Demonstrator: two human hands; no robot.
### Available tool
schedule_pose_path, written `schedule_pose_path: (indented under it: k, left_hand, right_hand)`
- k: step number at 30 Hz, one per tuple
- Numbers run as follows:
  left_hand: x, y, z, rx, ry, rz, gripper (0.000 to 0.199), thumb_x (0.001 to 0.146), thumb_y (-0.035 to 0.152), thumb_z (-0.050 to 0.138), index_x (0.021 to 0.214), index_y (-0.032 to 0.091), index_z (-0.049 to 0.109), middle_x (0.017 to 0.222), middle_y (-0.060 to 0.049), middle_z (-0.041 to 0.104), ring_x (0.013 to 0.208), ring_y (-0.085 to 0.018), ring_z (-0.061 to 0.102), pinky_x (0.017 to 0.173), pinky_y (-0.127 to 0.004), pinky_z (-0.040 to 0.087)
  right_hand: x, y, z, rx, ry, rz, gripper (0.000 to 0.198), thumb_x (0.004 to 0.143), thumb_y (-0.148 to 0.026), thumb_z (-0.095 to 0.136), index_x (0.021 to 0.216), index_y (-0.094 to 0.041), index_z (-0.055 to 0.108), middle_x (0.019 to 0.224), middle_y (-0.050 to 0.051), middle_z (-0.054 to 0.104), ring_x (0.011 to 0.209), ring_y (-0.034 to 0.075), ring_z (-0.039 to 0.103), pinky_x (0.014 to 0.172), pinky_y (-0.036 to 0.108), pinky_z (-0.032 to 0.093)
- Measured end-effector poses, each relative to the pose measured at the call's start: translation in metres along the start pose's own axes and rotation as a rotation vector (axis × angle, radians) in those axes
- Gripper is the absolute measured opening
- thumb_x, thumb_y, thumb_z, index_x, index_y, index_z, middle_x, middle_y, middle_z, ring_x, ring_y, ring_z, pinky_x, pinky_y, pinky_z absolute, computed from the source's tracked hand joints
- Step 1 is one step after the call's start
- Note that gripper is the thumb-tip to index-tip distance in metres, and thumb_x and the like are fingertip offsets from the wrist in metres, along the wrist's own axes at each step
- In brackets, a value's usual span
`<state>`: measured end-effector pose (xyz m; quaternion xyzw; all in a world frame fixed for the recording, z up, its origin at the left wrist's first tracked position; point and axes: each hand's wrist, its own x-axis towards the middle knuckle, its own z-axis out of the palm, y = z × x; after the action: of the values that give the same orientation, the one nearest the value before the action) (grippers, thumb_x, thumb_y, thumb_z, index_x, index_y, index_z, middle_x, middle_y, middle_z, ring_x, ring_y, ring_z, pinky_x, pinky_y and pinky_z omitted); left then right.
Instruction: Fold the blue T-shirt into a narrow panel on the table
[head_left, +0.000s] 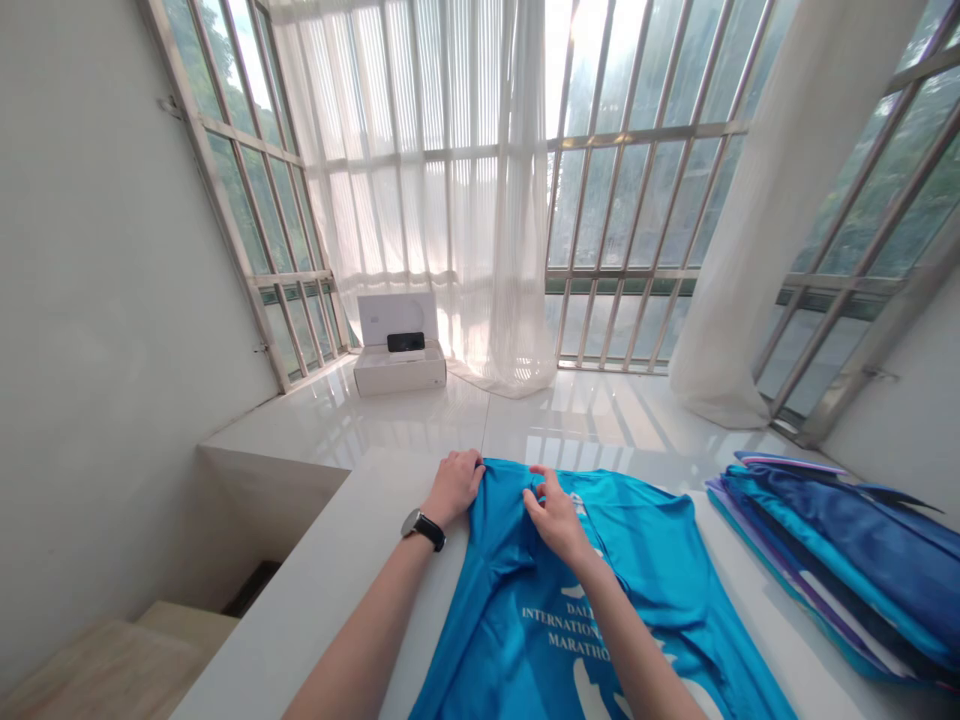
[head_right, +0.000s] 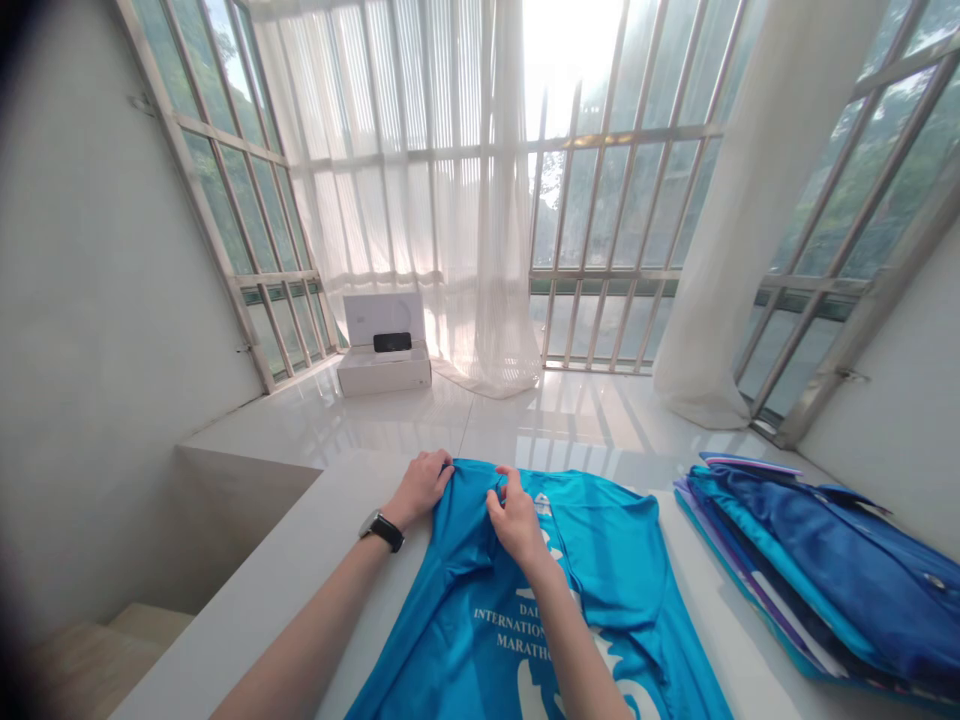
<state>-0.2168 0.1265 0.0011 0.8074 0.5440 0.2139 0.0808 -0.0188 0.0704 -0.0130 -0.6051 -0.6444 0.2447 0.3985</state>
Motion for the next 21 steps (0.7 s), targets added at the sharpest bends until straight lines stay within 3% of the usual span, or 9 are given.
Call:
schedule_pose_path:
  k: [6, 10, 12, 14, 17, 19, 21]
  left_hand:
    - [-0.003, 0.004, -0.002, 0.027, 0.022, -0.020, 0.025, 0.099, 0.029, 0.043, 0.114, 0.018, 0.061, 0.116, -0.013, 0.064, 0.113, -0.029, 0.054, 0.098, -0.042, 0.043]
    - [-0.009, 0.016, -0.032, 0.016, 0.035, 0.006, 0.032, 0.099, 0.030, 0.043, 0.125, 0.018, 0.058, 0.130, -0.016, 0.058, 0.123, -0.031, 0.050, 0.102, -0.042, 0.041]
    - [-0.028, 0.024, -0.056, 0.009, -0.018, 0.030, 0.030, 0.097, 0.033, 0.048, 0.119, 0.019, 0.062, 0.122, -0.014, 0.064, 0.113, -0.029, 0.058, 0.096, -0.038, 0.045]
    - [-0.065, 0.033, -0.081, -0.012, -0.119, 0.043, 0.025, 0.093, 0.038, 0.055, 0.106, 0.022, 0.068, 0.103, -0.010, 0.071, 0.094, -0.027, 0.065, 0.083, -0.034, 0.048]
    - [-0.156, 0.050, -0.108, -0.124, -0.209, -0.039, 0.025, 0.093, 0.045, 0.053, 0.096, 0.026, 0.069, 0.090, -0.006, 0.072, 0.080, -0.024, 0.066, 0.073, -0.031, 0.048]
    - [-0.233, 0.059, -0.111, -0.240, -0.152, -0.165, 0.027, 0.093, 0.049, 0.052, 0.094, 0.028, 0.068, 0.088, -0.003, 0.072, 0.080, -0.023, 0.066, 0.074, -0.031, 0.049]
    - [-0.309, 0.063, -0.097, -0.342, 0.010, -0.364, 0.029, 0.091, 0.055, 0.052, 0.091, 0.031, 0.068, 0.086, -0.002, 0.073, 0.078, -0.023, 0.066, 0.073, -0.031, 0.052]
  right_hand:
    - [-0.003, 0.007, 0.005, -0.141, 0.030, -0.019, 0.039, 0.090, -0.030, 0.043, 0.127, -0.022, 0.050, 0.079, 0.003, 0.068, 0.080, 0.026, 0.070, 0.075, 0.035, 0.052]
    - [-0.005, 0.007, 0.008, -0.226, 0.021, -0.028, 0.034, 0.091, -0.024, 0.046, 0.123, -0.020, 0.055, 0.100, 0.009, 0.073, 0.097, 0.024, 0.070, 0.085, 0.032, 0.052]
    - [-0.006, 0.005, 0.007, -0.268, 0.017, -0.031, 0.033, 0.092, -0.021, 0.046, 0.123, -0.018, 0.056, 0.111, 0.012, 0.072, 0.105, 0.023, 0.068, 0.090, 0.030, 0.050]
    - [-0.009, 0.002, 0.005, -0.311, 0.015, -0.027, 0.032, 0.094, -0.020, 0.043, 0.123, -0.018, 0.057, 0.117, 0.012, 0.070, 0.108, 0.022, 0.067, 0.092, 0.029, 0.049]
    - [-0.013, -0.008, -0.004, -0.376, 0.017, -0.007, 0.033, 0.095, -0.021, 0.043, 0.126, -0.019, 0.056, 0.124, 0.012, 0.065, 0.109, 0.022, 0.065, 0.088, 0.029, 0.049]
    - [-0.015, -0.021, -0.012, -0.415, 0.013, -0.009, 0.034, 0.096, -0.023, 0.045, 0.128, -0.017, 0.056, 0.130, 0.016, 0.060, 0.109, 0.024, 0.065, 0.086, 0.030, 0.049]
    - [-0.017, -0.038, -0.017, -0.447, -0.011, -0.048, 0.035, 0.096, -0.025, 0.044, 0.127, -0.014, 0.057, 0.132, 0.019, 0.058, 0.109, 0.026, 0.065, 0.085, 0.032, 0.048]
